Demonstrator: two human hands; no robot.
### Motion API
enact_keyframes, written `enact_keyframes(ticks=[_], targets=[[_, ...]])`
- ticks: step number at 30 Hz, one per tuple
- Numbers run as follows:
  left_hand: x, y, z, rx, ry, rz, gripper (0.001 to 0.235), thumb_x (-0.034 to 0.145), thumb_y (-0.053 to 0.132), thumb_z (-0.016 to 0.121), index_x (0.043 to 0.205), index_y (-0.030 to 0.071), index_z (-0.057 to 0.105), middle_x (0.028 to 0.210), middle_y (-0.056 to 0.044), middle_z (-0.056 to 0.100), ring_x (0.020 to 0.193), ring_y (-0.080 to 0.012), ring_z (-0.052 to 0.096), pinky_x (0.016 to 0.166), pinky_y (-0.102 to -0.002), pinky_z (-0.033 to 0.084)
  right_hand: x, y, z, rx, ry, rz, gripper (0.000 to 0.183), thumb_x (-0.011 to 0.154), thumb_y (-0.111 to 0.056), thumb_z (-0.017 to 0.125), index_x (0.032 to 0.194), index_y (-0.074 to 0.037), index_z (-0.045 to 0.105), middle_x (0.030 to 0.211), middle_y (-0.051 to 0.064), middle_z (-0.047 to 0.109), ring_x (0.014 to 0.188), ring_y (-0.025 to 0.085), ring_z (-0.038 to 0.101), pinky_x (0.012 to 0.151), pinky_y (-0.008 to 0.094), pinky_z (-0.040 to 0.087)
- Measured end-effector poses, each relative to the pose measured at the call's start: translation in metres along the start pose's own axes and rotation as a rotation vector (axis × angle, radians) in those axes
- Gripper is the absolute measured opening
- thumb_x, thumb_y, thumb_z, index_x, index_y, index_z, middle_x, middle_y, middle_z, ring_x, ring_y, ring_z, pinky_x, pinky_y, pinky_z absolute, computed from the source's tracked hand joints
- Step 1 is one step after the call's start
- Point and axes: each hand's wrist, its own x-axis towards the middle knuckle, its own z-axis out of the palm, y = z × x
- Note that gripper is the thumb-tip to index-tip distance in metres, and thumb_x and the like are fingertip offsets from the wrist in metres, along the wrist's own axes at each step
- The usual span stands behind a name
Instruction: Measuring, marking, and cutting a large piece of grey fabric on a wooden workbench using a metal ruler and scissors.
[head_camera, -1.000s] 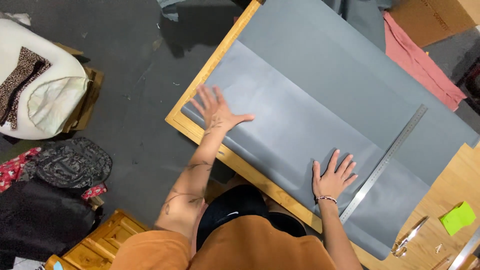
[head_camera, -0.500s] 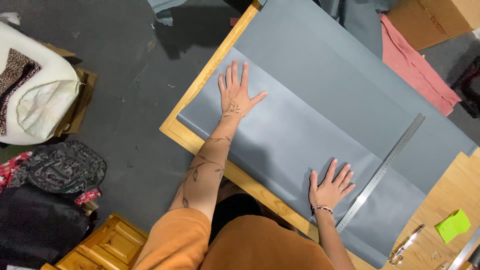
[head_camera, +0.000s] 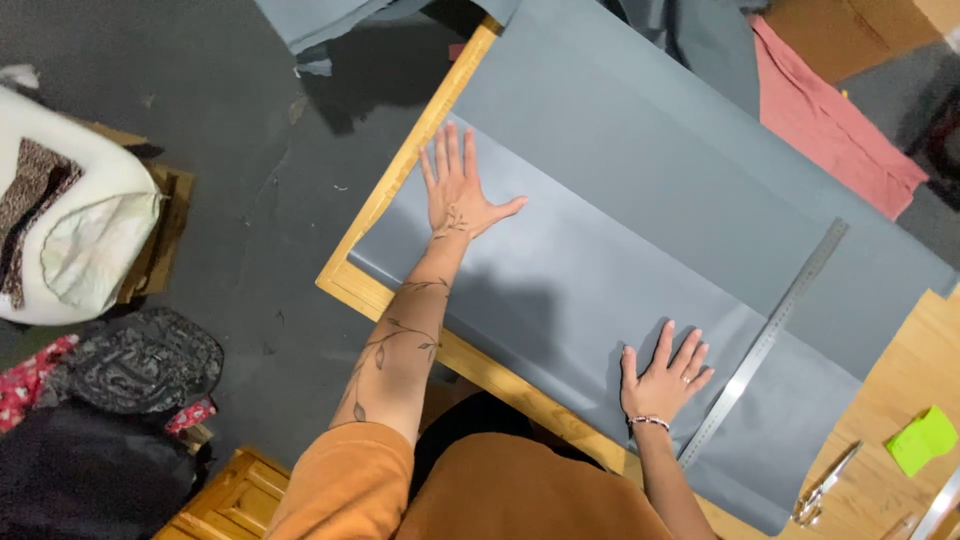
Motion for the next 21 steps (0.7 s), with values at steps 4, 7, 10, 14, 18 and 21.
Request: enact_keyframes(ticks=[4, 7, 10, 14, 18, 21], targets=[[0.003, -0.001, 0.004, -0.046, 0.065, 0.019, 0.134, 0.067, 0.089, 0.067, 0.159, 0.002, 0.024, 0.166, -0.025, 0.013, 0.155, -0.0388, 0.007, 0.122, -0.061, 0.001, 0.005, 0.003, 0.0, 0.039, 0.116, -0.039, 0.07, 0.095, -0.058, 0.052, 0.155, -0.024, 0.042, 0.162, 0.018, 0.029, 0.149, 0.039, 0.024, 0.117, 0.06, 0.012], [-0.001, 0.0, 0.004, -0.037, 0.107, 0.053, 0.132, 0.068, 0.087, 0.07, 0.157, -0.001, 0.028, 0.163, -0.029, 0.019, 0.152, -0.0423, 0.014, 0.121, -0.062, 0.006, 0.011, 0.026, 0.004, 0.12, 0.239, 0.022, 0.057, 0.097, -0.047, 0.059, 0.147, -0.02, 0.052, 0.153, 0.016, 0.038, 0.141, 0.037, 0.036, 0.115, 0.055, 0.023], [-0.004, 0.01, 0.001, -0.03, 0.12, 0.087, 0.131, 0.069, 0.084, 0.074, 0.157, -0.002, 0.029, 0.161, -0.03, 0.023, 0.149, -0.0454, 0.02, 0.118, -0.064, 0.013, 0.02, 0.067, 0.001, 0.167, 0.357, 0.188, 0.053, 0.098, -0.043, 0.063, 0.142, -0.015, 0.054, 0.146, 0.02, 0.041, 0.136, 0.042, 0.04, 0.113, 0.055, 0.029], [-0.001, 0.011, 0.007, 0.05, 0.145, 0.128, 0.129, 0.07, 0.082, 0.072, 0.156, -0.006, 0.032, 0.158, -0.035, 0.022, 0.146, -0.0527, 0.018, 0.114, -0.07, 0.013, 0.034, 0.138, 0.015, 0.009, 0.473, 0.31, 0.063, 0.093, -0.042, 0.073, 0.145, -0.011, 0.055, 0.141, 0.028, 0.048, 0.133, 0.05, 0.044, 0.108, 0.059, 0.034], [-0.002, 0.024, -0.003, 0.084, 0.096, 0.144, 0.126, 0.073, 0.077, 0.073, 0.158, -0.005, 0.029, 0.16, -0.033, 0.018, 0.145, -0.0545, 0.018, 0.114, -0.072, 0.016, 0.027, 0.17, 0.008, -0.026, 0.342, 0.495, 0.061, 0.1, -0.049, 0.062, 0.151, -0.018, 0.05, 0.15, 0.025, 0.042, 0.138, 0.048, 0.04, 0.105, 0.071, 0.032], [-0.002, 0.044, -0.02, 0.157, -0.157, -0.031, 0.134, 0.072, 0.096, 0.034, 0.163, 0.005, 0.0, 0.167, -0.022, -0.007, 0.154, -0.0382, -0.008, 0.125, -0.06, -0.003, 0.015, 0.167, -0.011, -0.003, 0.147, 0.558, 0.066, 0.102, -0.058, 0.045, 0.16, -0.029, 0.031, 0.165, 0.016, 0.026, 0.152, 0.034, 0.024, 0.117, 0.063, 0.012]])
